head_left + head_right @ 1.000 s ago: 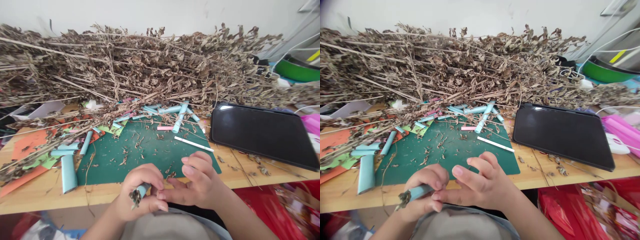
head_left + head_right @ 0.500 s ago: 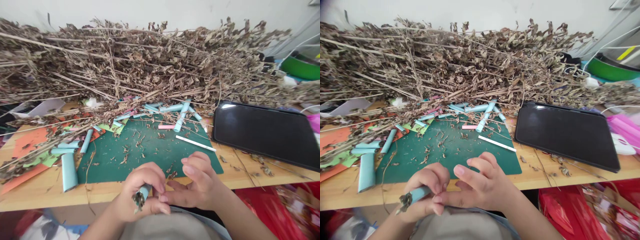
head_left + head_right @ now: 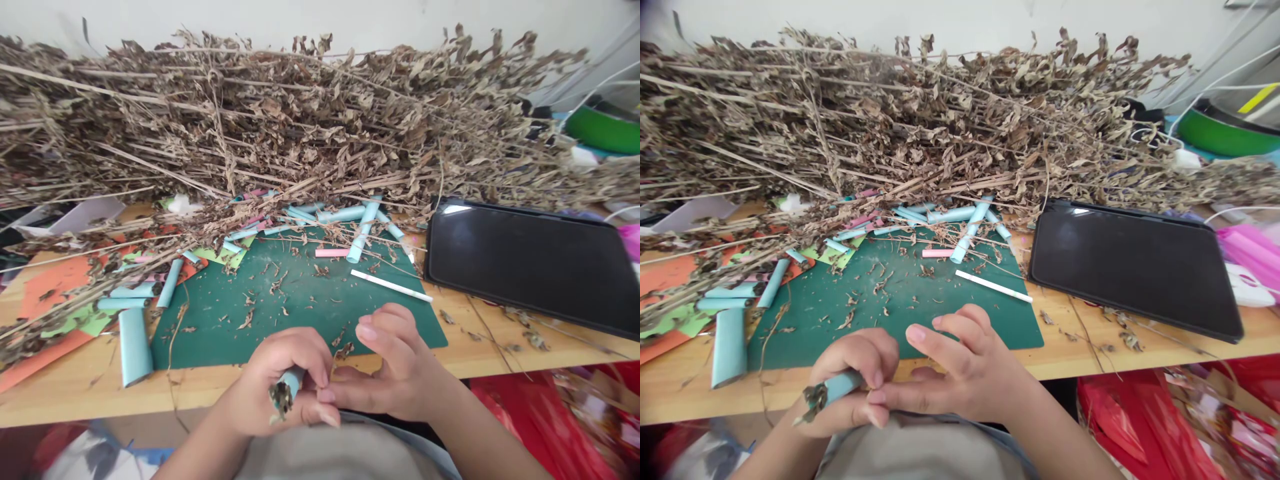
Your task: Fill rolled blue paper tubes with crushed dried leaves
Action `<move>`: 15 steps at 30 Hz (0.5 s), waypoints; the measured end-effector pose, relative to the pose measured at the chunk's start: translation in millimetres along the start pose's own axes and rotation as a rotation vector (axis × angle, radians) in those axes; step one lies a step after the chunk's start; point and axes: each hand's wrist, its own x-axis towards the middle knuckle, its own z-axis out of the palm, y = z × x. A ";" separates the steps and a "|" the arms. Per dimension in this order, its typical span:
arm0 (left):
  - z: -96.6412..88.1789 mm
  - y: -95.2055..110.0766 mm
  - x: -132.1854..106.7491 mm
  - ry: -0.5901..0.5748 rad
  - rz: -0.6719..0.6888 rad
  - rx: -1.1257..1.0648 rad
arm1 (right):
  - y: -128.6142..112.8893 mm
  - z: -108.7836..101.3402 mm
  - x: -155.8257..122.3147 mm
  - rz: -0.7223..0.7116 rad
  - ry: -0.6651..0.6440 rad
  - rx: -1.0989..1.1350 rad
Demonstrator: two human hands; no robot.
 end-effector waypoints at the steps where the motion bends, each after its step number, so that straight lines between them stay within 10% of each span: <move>1: -0.1 -0.2 0.3 -0.003 -0.005 -0.007 | 0.3 -0.2 0.4 0.001 -0.004 0.004; 15: -2.7 -0.6 5.3 -0.052 -0.063 0.048 | 2.0 -1.2 -1.5 0.034 -0.024 0.038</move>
